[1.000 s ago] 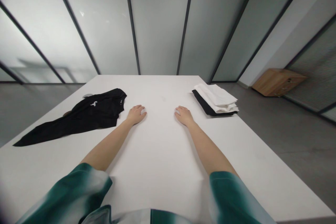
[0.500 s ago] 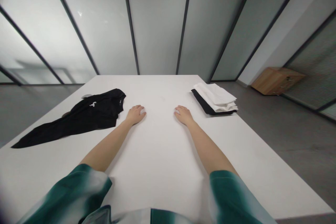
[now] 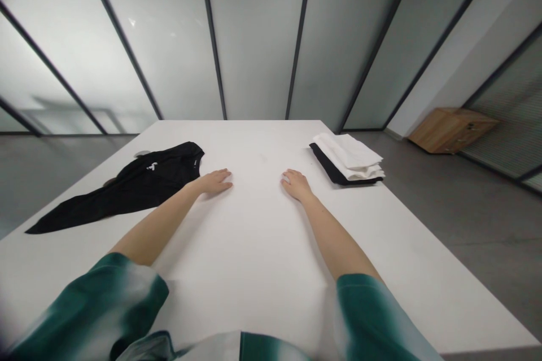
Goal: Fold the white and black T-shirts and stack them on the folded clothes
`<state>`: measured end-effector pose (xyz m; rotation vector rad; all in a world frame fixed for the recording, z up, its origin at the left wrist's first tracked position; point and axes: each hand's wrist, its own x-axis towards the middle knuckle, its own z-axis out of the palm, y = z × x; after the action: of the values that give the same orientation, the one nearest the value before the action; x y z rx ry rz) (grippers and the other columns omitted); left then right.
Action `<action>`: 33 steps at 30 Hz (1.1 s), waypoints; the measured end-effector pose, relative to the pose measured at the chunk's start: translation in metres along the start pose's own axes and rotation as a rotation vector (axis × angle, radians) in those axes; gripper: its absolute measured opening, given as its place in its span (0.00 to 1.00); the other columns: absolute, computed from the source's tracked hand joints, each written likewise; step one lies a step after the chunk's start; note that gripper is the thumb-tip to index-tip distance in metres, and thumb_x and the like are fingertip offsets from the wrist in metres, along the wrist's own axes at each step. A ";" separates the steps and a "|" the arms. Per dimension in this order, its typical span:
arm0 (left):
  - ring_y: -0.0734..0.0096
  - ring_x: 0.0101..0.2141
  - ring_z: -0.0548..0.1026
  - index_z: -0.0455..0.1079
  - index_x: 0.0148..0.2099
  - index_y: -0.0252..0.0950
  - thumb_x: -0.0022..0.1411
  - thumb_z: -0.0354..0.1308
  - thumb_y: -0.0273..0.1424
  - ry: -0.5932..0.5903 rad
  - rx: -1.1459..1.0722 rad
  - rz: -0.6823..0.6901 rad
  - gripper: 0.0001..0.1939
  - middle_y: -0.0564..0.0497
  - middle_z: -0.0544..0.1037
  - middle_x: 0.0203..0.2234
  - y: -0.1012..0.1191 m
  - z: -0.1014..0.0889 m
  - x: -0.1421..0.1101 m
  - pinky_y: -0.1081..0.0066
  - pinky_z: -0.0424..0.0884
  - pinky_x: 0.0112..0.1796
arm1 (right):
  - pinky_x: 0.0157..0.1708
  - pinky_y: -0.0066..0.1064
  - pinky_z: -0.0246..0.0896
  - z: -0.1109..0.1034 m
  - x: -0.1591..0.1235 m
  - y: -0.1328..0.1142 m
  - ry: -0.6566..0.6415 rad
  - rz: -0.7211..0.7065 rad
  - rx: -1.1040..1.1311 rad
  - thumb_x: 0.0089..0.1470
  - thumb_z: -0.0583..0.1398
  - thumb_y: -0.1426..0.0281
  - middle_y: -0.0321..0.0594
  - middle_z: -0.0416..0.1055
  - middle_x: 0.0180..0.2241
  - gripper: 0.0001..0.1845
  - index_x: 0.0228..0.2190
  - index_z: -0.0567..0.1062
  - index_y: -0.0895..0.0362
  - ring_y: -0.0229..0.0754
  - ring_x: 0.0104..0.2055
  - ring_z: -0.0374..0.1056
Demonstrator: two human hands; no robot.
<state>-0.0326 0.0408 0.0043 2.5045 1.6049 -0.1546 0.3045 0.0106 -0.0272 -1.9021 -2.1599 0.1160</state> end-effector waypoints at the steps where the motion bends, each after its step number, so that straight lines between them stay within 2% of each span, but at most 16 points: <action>1: 0.58 0.66 0.56 0.59 0.66 0.37 0.66 0.46 0.45 0.052 0.022 0.001 0.31 0.42 0.59 0.67 -0.009 -0.004 -0.003 0.62 0.52 0.62 | 0.61 0.41 0.53 0.000 0.000 0.000 0.002 -0.002 0.001 0.62 0.53 0.66 0.47 0.64 0.62 0.22 0.54 0.73 0.56 0.48 0.64 0.59; 3: 0.55 0.65 0.57 0.63 0.64 0.38 0.66 0.46 0.45 0.209 0.102 -0.056 0.29 0.42 0.61 0.66 -0.030 -0.012 -0.012 0.58 0.50 0.63 | 0.61 0.41 0.53 0.000 0.000 0.001 0.004 -0.004 0.001 0.62 0.53 0.66 0.48 0.64 0.61 0.22 0.54 0.73 0.57 0.49 0.63 0.59; 6: 0.50 0.64 0.58 0.67 0.60 0.35 0.67 0.44 0.44 0.369 0.172 -0.269 0.27 0.38 0.64 0.64 -0.066 -0.020 -0.032 0.53 0.51 0.62 | 0.60 0.41 0.54 0.000 0.000 0.000 0.001 -0.003 -0.004 0.61 0.53 0.66 0.49 0.64 0.61 0.22 0.54 0.73 0.58 0.50 0.63 0.59; 8: 0.46 0.62 0.61 0.67 0.59 0.34 0.68 0.41 0.45 0.374 0.119 -0.484 0.28 0.35 0.66 0.61 -0.089 -0.020 -0.044 0.50 0.55 0.59 | 0.60 0.41 0.54 -0.001 0.000 -0.002 0.006 0.002 -0.006 0.61 0.53 0.66 0.49 0.64 0.61 0.22 0.54 0.73 0.58 0.50 0.63 0.59; 10: 0.42 0.60 0.63 0.67 0.60 0.32 0.68 0.39 0.47 0.304 0.024 -0.656 0.31 0.33 0.67 0.60 -0.105 -0.017 -0.052 0.48 0.59 0.57 | 0.59 0.41 0.54 -0.002 0.000 -0.004 0.014 0.012 -0.007 0.61 0.53 0.66 0.49 0.65 0.61 0.22 0.54 0.73 0.58 0.51 0.62 0.60; 13: 0.39 0.59 0.64 0.66 0.61 0.31 0.67 0.38 0.49 0.234 -0.032 -0.747 0.34 0.30 0.66 0.60 -0.109 -0.011 -0.054 0.46 0.63 0.53 | 0.58 0.41 0.55 -0.004 -0.002 -0.008 0.023 0.013 -0.004 0.60 0.53 0.67 0.49 0.67 0.59 0.22 0.53 0.74 0.58 0.51 0.61 0.62; 17: 0.35 0.58 0.63 0.67 0.60 0.28 0.67 0.38 0.51 0.253 0.015 -0.778 0.37 0.27 0.66 0.59 -0.087 -0.009 -0.043 0.44 0.63 0.52 | 0.57 0.41 0.56 -0.005 -0.003 -0.011 0.034 0.009 -0.010 0.60 0.52 0.68 0.48 0.68 0.57 0.21 0.52 0.74 0.58 0.51 0.58 0.63; 22: 0.35 0.57 0.64 0.70 0.58 0.28 0.66 0.38 0.54 0.204 0.003 -0.619 0.38 0.27 0.66 0.59 -0.039 -0.016 -0.015 0.47 0.65 0.51 | 0.56 0.41 0.56 -0.005 -0.004 -0.011 0.042 0.009 -0.009 0.60 0.52 0.68 0.48 0.68 0.57 0.21 0.52 0.74 0.58 0.51 0.58 0.63; 26: 0.38 0.57 0.67 0.70 0.57 0.27 0.65 0.39 0.56 0.210 -0.050 -0.401 0.40 0.29 0.70 0.56 0.013 -0.015 0.010 0.50 0.64 0.53 | 0.56 0.42 0.57 -0.002 -0.004 -0.010 0.047 0.017 -0.001 0.60 0.52 0.67 0.48 0.68 0.58 0.21 0.52 0.74 0.58 0.52 0.58 0.63; 28: 0.46 0.58 0.67 0.68 0.59 0.28 0.67 0.41 0.53 0.201 -0.145 -0.188 0.36 0.34 0.71 0.57 0.038 -0.013 0.021 0.56 0.61 0.57 | 0.56 0.42 0.57 0.000 -0.004 -0.010 0.057 0.013 0.009 0.60 0.52 0.66 0.49 0.67 0.58 0.21 0.52 0.74 0.58 0.52 0.59 0.63; 30: 0.58 0.59 0.67 0.66 0.61 0.33 0.69 0.41 0.47 0.185 -0.277 0.028 0.30 0.42 0.70 0.60 0.059 -0.011 0.029 0.64 0.60 0.59 | 0.57 0.41 0.56 0.000 -0.004 -0.009 0.076 0.003 0.030 0.60 0.52 0.66 0.49 0.68 0.58 0.21 0.52 0.74 0.58 0.52 0.59 0.63; 32: 0.65 0.58 0.68 0.67 0.61 0.37 0.70 0.42 0.40 0.230 -0.346 0.156 0.25 0.47 0.71 0.59 0.071 -0.011 0.032 0.68 0.60 0.59 | 0.57 0.40 0.57 -0.002 -0.003 -0.008 0.123 -0.002 0.065 0.61 0.51 0.66 0.49 0.69 0.57 0.22 0.52 0.73 0.59 0.51 0.58 0.63; 33: 0.65 0.58 0.68 0.68 0.59 0.37 0.69 0.43 0.39 0.285 -0.334 0.172 0.23 0.47 0.72 0.58 0.074 -0.011 0.031 0.68 0.60 0.60 | 0.56 0.39 0.57 -0.004 -0.003 -0.007 0.160 -0.002 0.083 0.62 0.50 0.66 0.50 0.70 0.56 0.22 0.52 0.73 0.60 0.50 0.57 0.64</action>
<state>0.0479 0.0404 0.0160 2.4592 1.3558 0.4718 0.2987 0.0059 -0.0225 -1.7993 -2.0209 0.0502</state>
